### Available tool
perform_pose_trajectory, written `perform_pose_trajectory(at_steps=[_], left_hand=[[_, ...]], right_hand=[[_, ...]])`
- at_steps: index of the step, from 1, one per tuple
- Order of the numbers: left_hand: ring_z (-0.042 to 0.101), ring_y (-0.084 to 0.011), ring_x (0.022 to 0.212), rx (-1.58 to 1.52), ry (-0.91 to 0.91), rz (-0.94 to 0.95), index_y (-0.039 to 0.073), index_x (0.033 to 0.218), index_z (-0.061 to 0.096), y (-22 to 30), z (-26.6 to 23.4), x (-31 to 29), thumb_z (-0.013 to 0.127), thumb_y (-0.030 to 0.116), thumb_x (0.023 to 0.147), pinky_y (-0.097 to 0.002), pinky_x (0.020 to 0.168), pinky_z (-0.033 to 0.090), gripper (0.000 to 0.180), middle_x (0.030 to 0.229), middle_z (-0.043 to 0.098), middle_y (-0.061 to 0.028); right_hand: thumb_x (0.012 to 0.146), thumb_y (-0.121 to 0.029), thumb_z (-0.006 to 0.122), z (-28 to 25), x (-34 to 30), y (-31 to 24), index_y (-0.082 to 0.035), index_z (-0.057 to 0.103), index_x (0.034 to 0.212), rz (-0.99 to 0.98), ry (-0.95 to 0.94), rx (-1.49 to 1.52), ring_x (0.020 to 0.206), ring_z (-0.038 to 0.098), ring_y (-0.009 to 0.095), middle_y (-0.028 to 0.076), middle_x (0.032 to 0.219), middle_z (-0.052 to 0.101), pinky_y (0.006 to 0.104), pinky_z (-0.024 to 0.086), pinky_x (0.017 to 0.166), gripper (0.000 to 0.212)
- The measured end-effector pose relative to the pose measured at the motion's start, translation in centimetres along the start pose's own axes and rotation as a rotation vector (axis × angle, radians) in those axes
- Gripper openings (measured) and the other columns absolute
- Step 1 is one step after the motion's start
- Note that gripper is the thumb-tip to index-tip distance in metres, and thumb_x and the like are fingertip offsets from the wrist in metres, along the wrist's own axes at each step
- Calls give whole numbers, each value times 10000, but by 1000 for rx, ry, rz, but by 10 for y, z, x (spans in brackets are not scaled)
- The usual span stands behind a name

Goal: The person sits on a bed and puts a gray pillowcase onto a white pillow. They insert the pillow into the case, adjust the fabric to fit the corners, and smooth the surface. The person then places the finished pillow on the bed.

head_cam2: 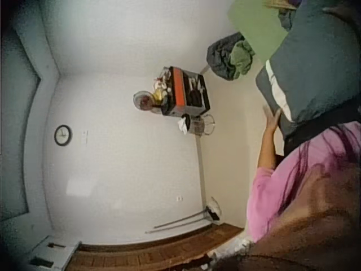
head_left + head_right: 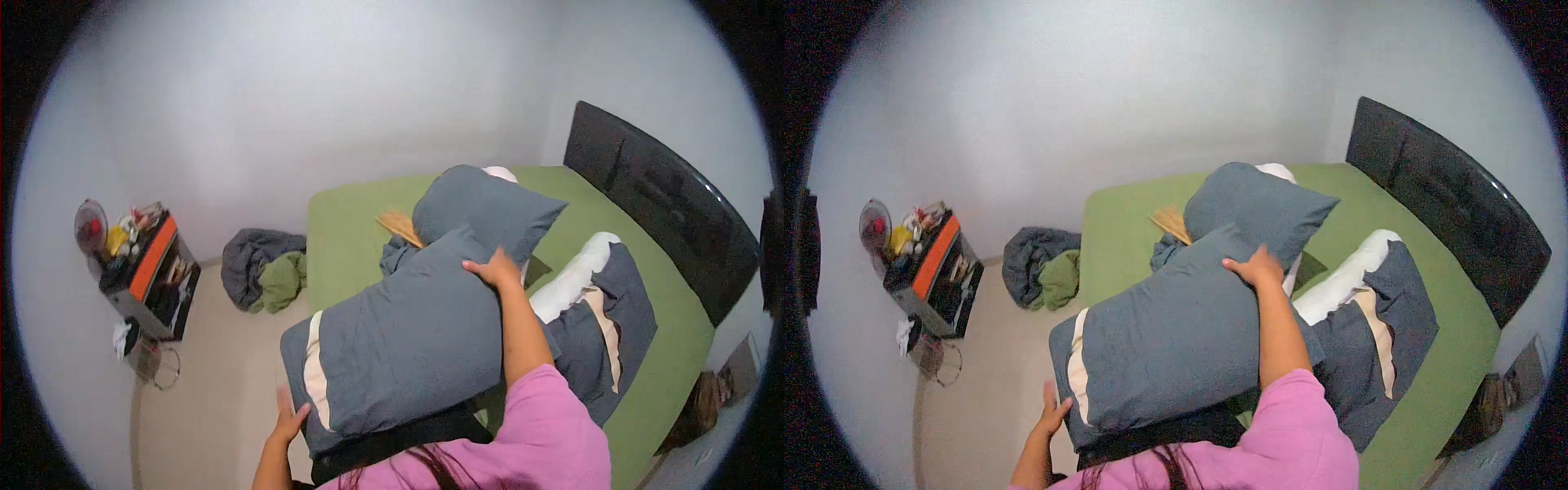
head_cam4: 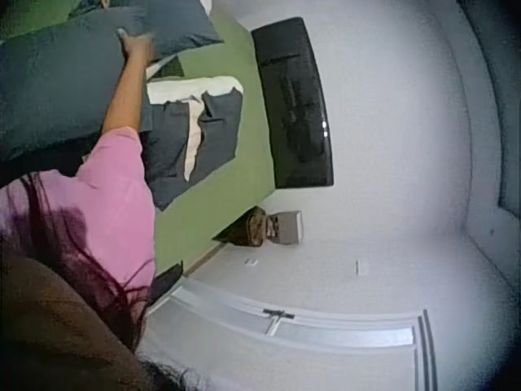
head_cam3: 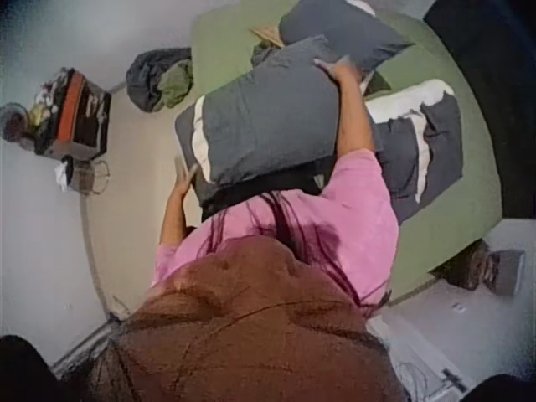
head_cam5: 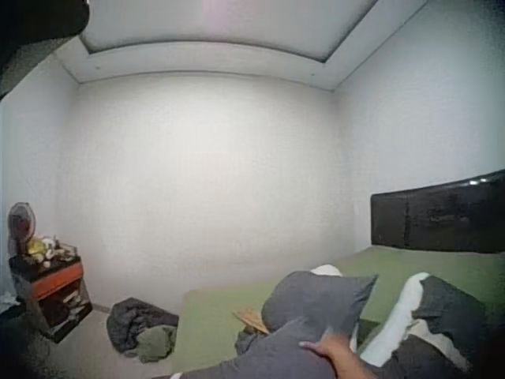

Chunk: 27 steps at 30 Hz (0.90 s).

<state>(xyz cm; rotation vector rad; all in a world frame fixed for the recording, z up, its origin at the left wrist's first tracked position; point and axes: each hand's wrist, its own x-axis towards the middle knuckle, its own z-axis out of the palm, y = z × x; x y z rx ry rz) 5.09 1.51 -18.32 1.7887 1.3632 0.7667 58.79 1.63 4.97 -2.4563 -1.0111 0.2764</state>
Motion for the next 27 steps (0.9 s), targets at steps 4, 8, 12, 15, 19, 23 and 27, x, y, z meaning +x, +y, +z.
perform_pose_trajectory(at_steps=[4, 8, 12, 15, 19, 23, 27], left_hand=[[452, -310, 1094, -752, -423, -752, 39, 1309, 273, -46, 8, -29, 454, 569, 792, -445, 901, 371, 762, 1266, 407, -139], [429, -287, 1122, -779, -394, -680, 139, 1339, 223, -61, 15, -25, 447, 507, 817, -441, 905, 380, 677, 1269, 403, -118], [391, -247, 1151, -734, -89, -245, -5, 1260, 349, 85, -13, 41, 558, 430, 779, -386, 969, 293, 681, 1258, 416, -114], [299, -287, 1232, -1504, -195, 414, 115, 1352, 182, 176, -36, 107, 418, 377, 869, -400, 1021, 224, 599, 1360, 273, -143], [316, -273, 1207, -1344, -254, 578, 119, 1347, 187, 280, -29, 128, 390, 463, 864, -401, 976, 280, 627, 1363, 253, -113], [372, -239, 1160, -1113, -302, 327, 119, 1316, 265, 251, 4, 139, 404, 451, 864, -376, 932, 321, 578, 1304, 342, -78], [447, -202, 1084, -986, -215, -16, 120, 1266, 348, 186, 49, 138, 497, 383, 829, -332, 866, 365, 532, 1206, 443, -62]], right_hand=[[498, -520, 736, 17, 9, 20, 152, 474, 1060, -109, -141, 204, 1018, 519, 340, 275, 1086, 517, 343, 402, 862, 915], [522, -446, 754, 9, -14, -2, 69, 558, 902, -424, -48, 440, 891, 558, 368, 259, 946, 573, 370, 436, 761, 669], [534, -344, 785, -60, -14, -12, 51, 553, 876, -499, 321, 744, 847, 565, 318, 211, 884, 595, 367, 434, 734, 572], [573, -316, 778, -132, 43, 29, 87, 538, 882, -145, 785, 1097, 816, 526, 244, 166, 876, 577, 347, 413, 750, 561], [644, -241, 740, -193, 74, 106, 118, 511, 1015, 7, 1031, 1497, 890, 530, 248, 175, 1028, 552, 348, 404, 819, 565], [715, -161, 688, -183, 61, 146, 110, 485, 1093, -172, 1032, 1445, 948, 524, 252, 145, 1096, 535, 332, 399, 841, 508], [715, -187, 673, -123, 113, 221, 70, 481, 1088, 153, 997, 1189, 892, 521, 256, 130, 1065, 535, 373, 448, 699, 492]])
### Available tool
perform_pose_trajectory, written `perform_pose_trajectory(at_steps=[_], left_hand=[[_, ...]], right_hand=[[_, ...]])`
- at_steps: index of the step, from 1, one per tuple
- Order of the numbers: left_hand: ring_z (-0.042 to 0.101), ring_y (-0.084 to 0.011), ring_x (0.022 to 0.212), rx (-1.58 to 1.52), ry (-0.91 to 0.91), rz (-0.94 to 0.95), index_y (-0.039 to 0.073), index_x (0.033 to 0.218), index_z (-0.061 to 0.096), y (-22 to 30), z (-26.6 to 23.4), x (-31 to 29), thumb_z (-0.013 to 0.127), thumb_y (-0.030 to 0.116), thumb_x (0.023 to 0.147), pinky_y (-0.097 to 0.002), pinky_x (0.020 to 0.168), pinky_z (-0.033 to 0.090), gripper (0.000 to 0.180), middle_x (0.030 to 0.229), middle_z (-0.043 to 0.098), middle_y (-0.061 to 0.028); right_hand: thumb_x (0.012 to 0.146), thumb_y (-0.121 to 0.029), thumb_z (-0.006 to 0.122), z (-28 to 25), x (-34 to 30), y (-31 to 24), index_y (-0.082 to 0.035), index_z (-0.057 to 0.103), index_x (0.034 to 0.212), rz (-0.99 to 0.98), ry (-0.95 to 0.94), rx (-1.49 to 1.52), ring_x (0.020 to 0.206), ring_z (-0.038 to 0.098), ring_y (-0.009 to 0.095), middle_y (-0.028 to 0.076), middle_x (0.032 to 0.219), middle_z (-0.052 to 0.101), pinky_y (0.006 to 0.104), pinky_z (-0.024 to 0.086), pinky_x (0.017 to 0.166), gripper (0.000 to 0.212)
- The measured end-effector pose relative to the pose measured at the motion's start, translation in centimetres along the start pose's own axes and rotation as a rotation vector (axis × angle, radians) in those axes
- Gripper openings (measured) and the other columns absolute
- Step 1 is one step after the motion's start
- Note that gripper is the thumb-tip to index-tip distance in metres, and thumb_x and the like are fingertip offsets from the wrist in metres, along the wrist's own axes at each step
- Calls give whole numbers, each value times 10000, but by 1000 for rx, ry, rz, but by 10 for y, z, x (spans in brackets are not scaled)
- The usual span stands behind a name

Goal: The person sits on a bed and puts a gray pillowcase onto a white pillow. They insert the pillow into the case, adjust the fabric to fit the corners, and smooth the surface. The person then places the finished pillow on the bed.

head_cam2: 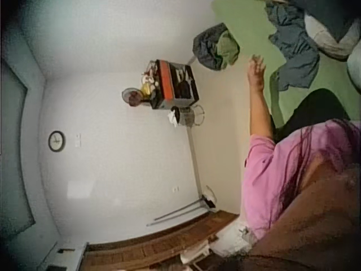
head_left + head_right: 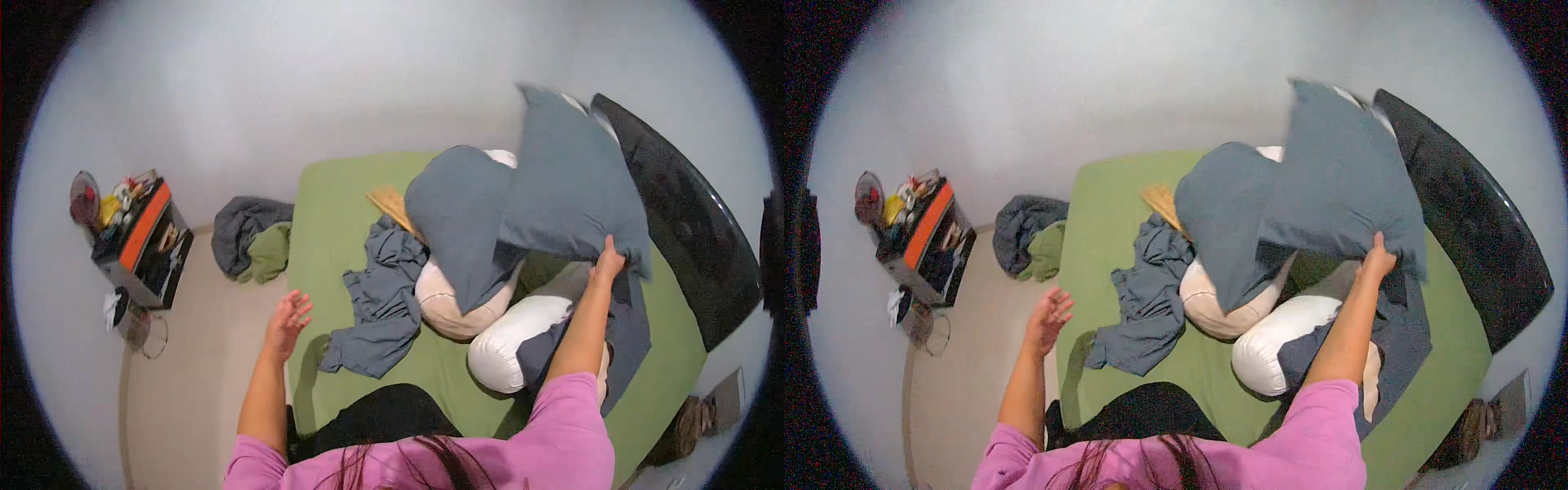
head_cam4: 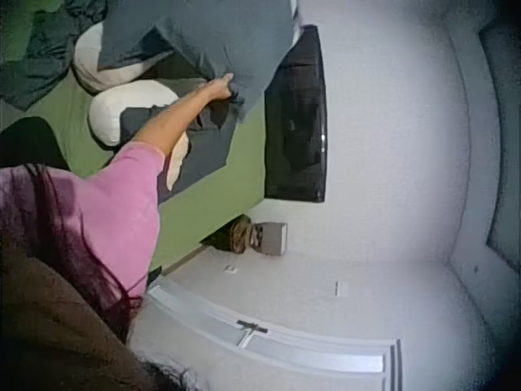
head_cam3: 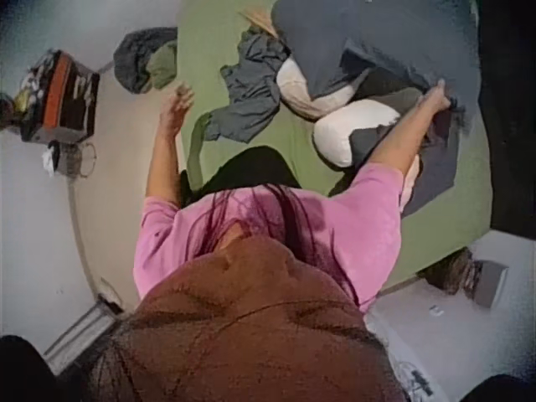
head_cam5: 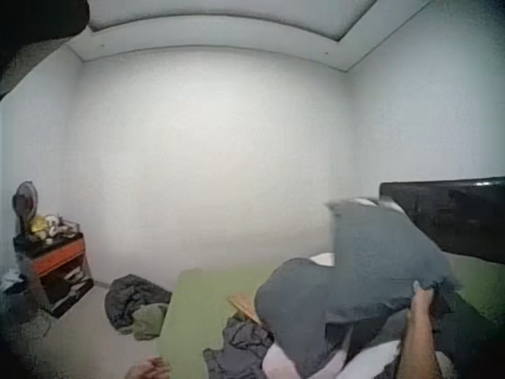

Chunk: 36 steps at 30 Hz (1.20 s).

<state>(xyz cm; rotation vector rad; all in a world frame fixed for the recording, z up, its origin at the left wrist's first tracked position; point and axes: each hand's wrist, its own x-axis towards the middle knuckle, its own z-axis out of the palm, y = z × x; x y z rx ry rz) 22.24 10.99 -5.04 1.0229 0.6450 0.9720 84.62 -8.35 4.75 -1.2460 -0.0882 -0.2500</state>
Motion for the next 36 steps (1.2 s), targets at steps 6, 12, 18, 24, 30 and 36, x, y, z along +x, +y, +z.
perform_pose_trajectory(at_steps=[6, 12, 18, 24, 30, 36], left_hand=[[467, -188, 1031, 386, 196, -196, 36, 1226, 379, -110, -64, -17, 623, 239, 767, -319, 853, 383, 558, 1115, 487, -102], [472, -230, 1024, 768, 253, -275, -2, 1220, 367, -154, -71, -27, 706, 228, 679, -332, 859, 398, 678, 1094, 498, -144], [529, -225, 894, 945, 126, -310, 21, 1135, 465, -139, -42, -20, 663, 227, 708, -321, 793, 426, 513, 918, 559, -116], [542, -154, 788, 244, 222, -144, 22, 913, 549, -82, -61, -43, 485, 66, 772, -263, 726, 426, 161, 834, 572, -36], [536, -125, 736, -242, 651, 317, 77, 923, 513, 4, -155, -79, 413, 17, 779, -268, 687, 448, 185, 774, 542, -29], [534, -125, 727, -212, 720, 369, 72, 964, 507, 58, -181, -110, 406, 35, 823, -255, 664, 461, 178, 831, 547, -33]], right_hand=[[697, -136, 610, 12, -9, 83, 122, 489, 1018, 228, 229, -255, 835, 564, 265, 204, 1010, 553, 336, 468, 674, 430], [719, -140, 619, 48, -109, 31, 88, 435, 1015, 24, 135, -261, 731, 517, 239, 169, 894, 523, 331, 435, 664, 416], [646, -65, 622, 40, -335, 110, -44, 518, 948, -889, -1390, -548, 911, 512, 302, 183, 943, 529, 371, 409, 776, 320], [650, -139, 651, 39, -411, 142, -86, 495, 1083, -948, -1473, -1129, 1051, 463, 355, 180, 1152, 484, 428, 347, 904, 463], [766, -409, 574, 77, -523, 39, 58, 573, 876, -457, -2672, -855, 821, 564, 363, 254, 885, 571, 403, 435, 696, 480], [757, -165, 549, 153, -553, -23, 35, 544, 982, -604, -2616, -415, 865, 554, 326, 211, 936, 590, 383, 426, 787, 301]])
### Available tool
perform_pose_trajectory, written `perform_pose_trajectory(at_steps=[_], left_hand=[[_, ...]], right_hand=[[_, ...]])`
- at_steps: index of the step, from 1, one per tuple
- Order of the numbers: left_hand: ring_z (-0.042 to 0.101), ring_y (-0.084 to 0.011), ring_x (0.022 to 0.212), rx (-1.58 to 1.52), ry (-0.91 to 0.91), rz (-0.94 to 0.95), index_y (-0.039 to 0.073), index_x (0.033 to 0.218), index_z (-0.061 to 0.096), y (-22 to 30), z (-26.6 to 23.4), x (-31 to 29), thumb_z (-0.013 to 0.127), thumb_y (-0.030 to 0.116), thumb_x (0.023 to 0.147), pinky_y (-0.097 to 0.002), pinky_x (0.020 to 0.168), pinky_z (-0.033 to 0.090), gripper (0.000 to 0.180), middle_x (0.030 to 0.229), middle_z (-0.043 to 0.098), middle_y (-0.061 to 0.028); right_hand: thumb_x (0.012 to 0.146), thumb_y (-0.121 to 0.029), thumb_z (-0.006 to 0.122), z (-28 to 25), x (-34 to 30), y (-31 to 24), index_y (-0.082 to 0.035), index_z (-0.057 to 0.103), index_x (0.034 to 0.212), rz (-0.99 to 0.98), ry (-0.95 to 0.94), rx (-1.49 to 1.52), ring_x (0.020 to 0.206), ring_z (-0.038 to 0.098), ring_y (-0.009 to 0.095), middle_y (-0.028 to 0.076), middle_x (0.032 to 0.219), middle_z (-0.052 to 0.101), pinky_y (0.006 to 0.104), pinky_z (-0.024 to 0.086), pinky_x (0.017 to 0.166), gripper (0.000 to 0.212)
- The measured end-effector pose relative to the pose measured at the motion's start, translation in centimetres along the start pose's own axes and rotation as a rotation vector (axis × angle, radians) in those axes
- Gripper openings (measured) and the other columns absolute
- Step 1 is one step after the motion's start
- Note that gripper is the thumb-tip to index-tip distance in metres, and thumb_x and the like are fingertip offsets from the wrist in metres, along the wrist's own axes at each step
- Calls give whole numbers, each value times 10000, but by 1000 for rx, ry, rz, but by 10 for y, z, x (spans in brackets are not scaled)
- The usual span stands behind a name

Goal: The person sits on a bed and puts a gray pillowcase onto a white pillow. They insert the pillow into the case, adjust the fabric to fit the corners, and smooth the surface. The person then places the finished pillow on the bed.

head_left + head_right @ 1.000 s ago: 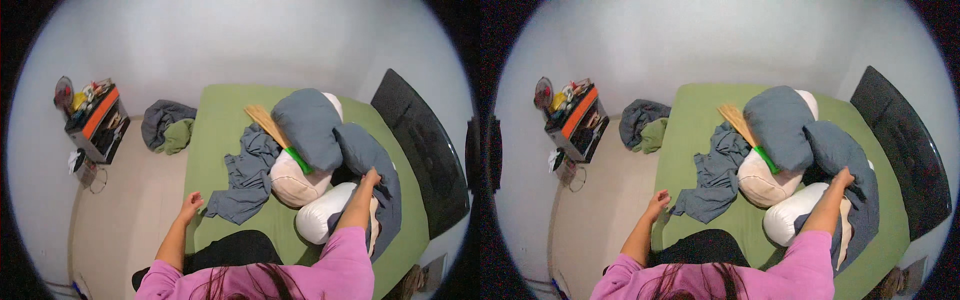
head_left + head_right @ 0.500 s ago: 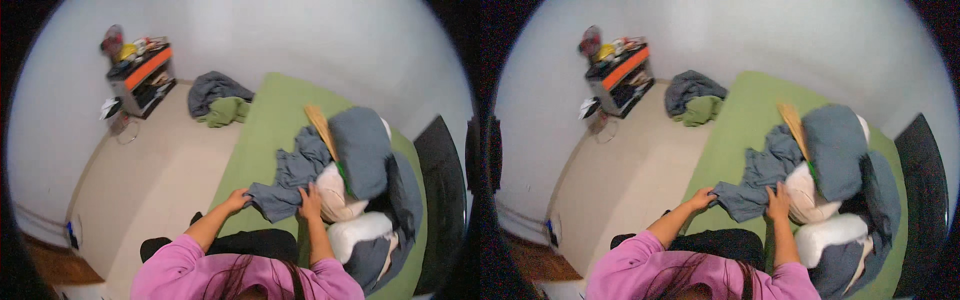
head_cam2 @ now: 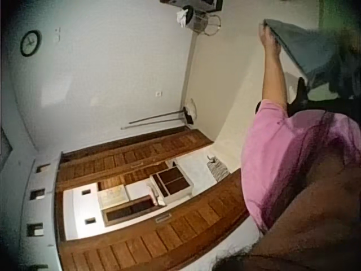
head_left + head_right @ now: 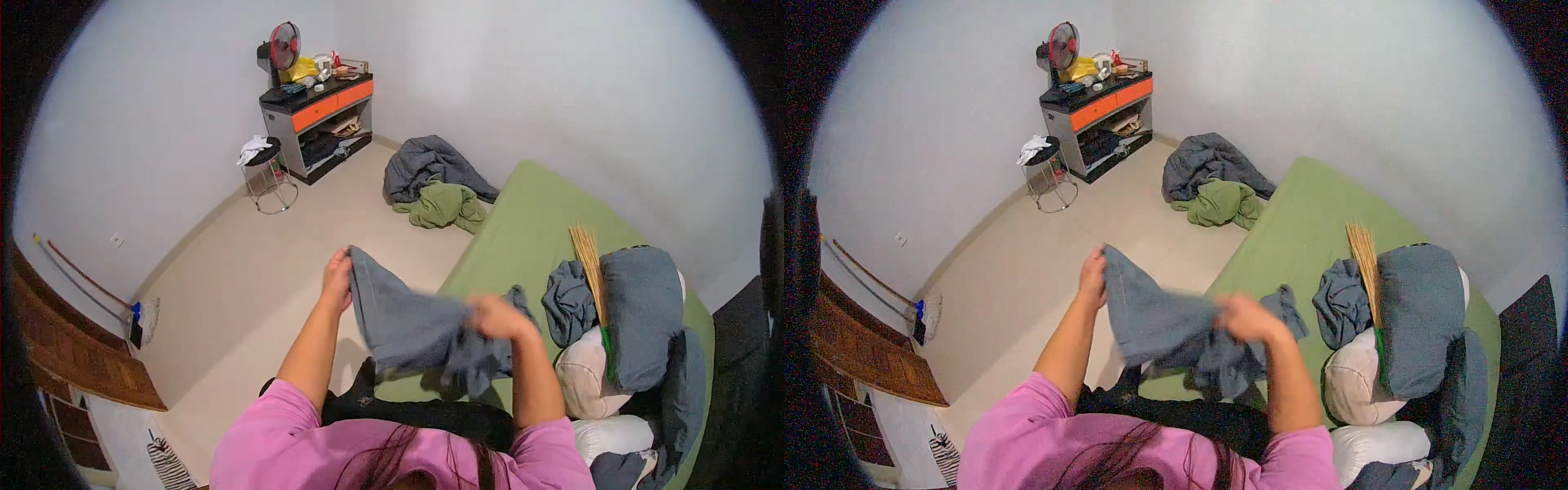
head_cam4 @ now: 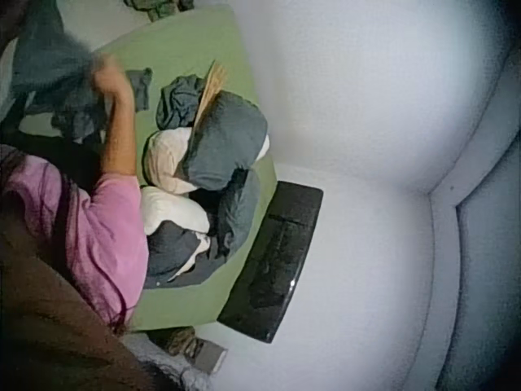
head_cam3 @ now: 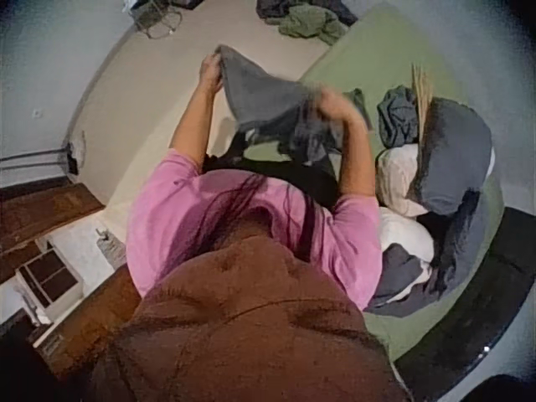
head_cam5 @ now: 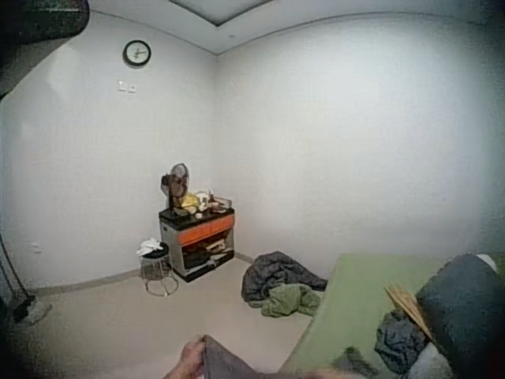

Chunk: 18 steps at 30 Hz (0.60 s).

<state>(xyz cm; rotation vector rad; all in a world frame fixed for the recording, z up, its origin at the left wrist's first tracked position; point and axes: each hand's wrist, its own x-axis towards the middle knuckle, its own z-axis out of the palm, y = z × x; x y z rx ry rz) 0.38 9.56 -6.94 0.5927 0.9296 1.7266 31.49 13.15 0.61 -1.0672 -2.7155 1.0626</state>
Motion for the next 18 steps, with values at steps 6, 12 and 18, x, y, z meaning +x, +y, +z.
perform_pose_trajectory(at_steps=[6, 12, 18], left_hand=[[532, -118, 769, -106, -123, 119, 46, 968, 505, 36, 28, -24, 446, 21, 817, -250, 706, 451, 164, 875, 540, -37], [481, -61, 656, 192, -305, 44, 69, 893, 519, 2, 61, -58, 544, 20, 762, -198, 602, 400, 142, 747, 520, 4], [414, -25, 613, 310, -522, -113, 104, 757, 441, -6, 104, -84, 614, 69, 762, -173, 534, 338, 177, 669, 458, 49]], right_hand=[[707, -65, 503, -53, 10, -19, 10, 505, 960, 46, 1283, 390, 849, 531, 291, 201, 876, 546, 396, 412, 771, 265], [671, -118, 590, 29, 3, -36, -12, 467, 1051, -150, 956, 41, 950, 460, 337, 179, 1003, 474, 380, 378, 835, 414], [598, -70, 636, 71, -2, -45, -44, 481, 996, -49, 931, -71, 833, 517, 327, 144, 902, 498, 376, 436, 723, 429]])
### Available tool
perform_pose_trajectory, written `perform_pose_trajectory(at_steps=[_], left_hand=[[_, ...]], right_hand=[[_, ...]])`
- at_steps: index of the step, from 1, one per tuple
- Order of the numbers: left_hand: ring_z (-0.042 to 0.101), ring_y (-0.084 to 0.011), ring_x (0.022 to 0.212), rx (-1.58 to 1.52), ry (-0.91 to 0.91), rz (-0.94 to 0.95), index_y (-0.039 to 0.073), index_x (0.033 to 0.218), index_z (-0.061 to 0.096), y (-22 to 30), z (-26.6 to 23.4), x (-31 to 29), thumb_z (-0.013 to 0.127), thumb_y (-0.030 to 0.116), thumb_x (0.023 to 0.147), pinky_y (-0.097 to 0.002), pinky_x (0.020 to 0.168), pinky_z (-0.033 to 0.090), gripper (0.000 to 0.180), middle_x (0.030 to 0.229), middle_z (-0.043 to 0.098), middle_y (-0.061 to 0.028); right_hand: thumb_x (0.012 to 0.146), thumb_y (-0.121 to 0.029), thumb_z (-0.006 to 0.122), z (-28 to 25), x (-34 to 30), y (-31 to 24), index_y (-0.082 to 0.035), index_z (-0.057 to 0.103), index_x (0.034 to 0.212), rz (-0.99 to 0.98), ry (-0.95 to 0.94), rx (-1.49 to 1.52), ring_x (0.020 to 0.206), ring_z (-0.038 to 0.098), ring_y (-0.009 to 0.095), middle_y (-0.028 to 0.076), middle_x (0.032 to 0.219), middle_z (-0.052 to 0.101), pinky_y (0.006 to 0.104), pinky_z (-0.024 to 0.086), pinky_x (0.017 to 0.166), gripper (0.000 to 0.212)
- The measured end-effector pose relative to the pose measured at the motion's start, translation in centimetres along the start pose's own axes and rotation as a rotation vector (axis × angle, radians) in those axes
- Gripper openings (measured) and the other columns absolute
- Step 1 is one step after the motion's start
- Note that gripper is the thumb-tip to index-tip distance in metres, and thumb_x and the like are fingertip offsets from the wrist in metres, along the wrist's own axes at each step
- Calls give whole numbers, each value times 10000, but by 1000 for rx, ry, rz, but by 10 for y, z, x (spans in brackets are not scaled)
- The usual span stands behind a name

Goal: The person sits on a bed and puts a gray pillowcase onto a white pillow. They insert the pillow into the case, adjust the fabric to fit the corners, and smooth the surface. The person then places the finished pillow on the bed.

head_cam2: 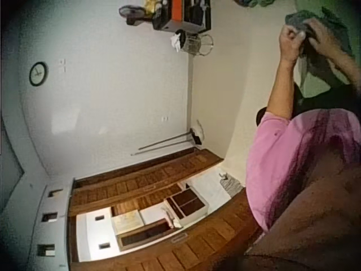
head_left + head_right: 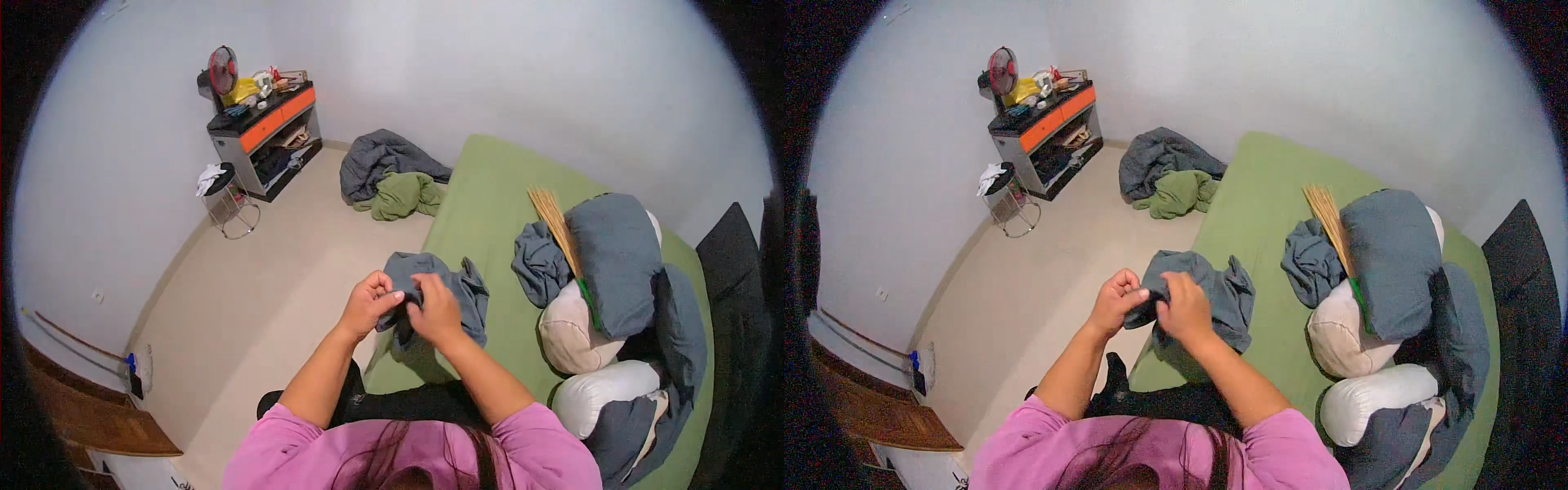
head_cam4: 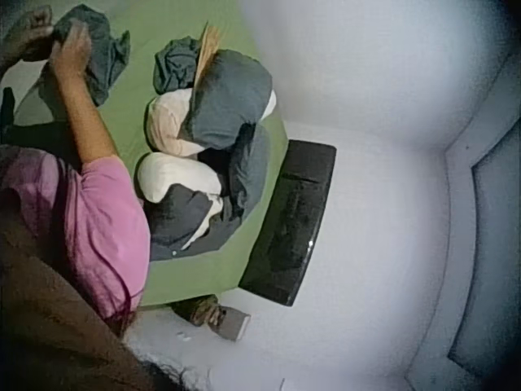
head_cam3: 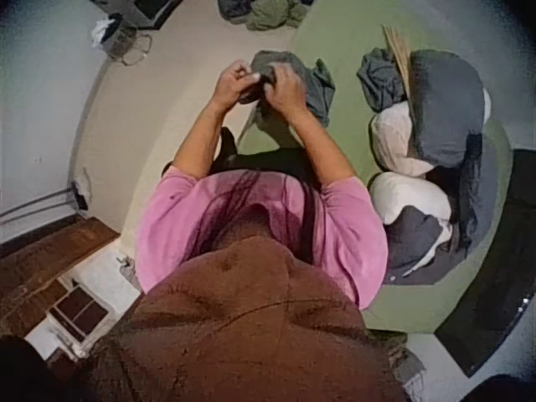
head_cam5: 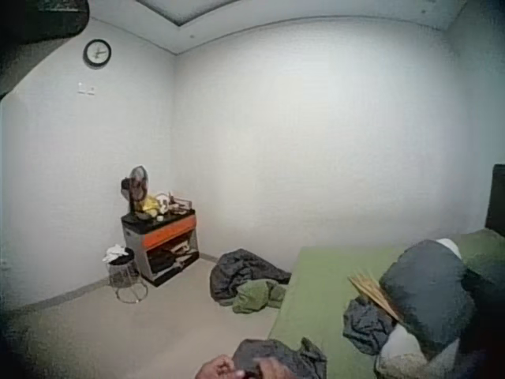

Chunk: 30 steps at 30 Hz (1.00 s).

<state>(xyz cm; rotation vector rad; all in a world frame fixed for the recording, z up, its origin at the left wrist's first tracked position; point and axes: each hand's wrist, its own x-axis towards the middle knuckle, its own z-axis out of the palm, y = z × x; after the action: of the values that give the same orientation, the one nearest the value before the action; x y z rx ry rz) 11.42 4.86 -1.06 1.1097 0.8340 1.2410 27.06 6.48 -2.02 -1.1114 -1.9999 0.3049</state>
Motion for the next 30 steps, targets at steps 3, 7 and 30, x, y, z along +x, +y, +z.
perform_pose_trajectory(at_steps=[3, 7, 30], left_hand=[[427, -39, 617, -246, 12, 7, 105, 761, 438, 6, -7, -3, 583, 85, 787, -188, 534, 342, 149, 667, 446, 48], [533, -124, 680, -570, 147, 151, 108, 803, 433, 29, -28, -4, 567, 96, 800, -259, 644, 453, 134, 706, 491, 9], [504, -227, 1012, 536, -14, 233, 45, 1194, 382, 21, -56, -17, 708, 164, 666, -311, 851, 396, 632, 1084, 523, -109]], right_hand=[[576, -10, 587, -15, 7, 27, -46, 500, 889, 34, 56, -289, 775, 527, 338, 130, 840, 501, 416, 439, 642, 327], [628, -35, 598, -50, 14, 81, -17, 527, 925, 308, -86, -281, 735, 567, 290, 133, 830, 553, 394, 458, 621, 306], [822, -223, 550, -93, -11, 44, -67, 602, 827, 527, -106, 1076, 697, 511, 76, -16, 766, 572, 233, 410, 610, 164]])
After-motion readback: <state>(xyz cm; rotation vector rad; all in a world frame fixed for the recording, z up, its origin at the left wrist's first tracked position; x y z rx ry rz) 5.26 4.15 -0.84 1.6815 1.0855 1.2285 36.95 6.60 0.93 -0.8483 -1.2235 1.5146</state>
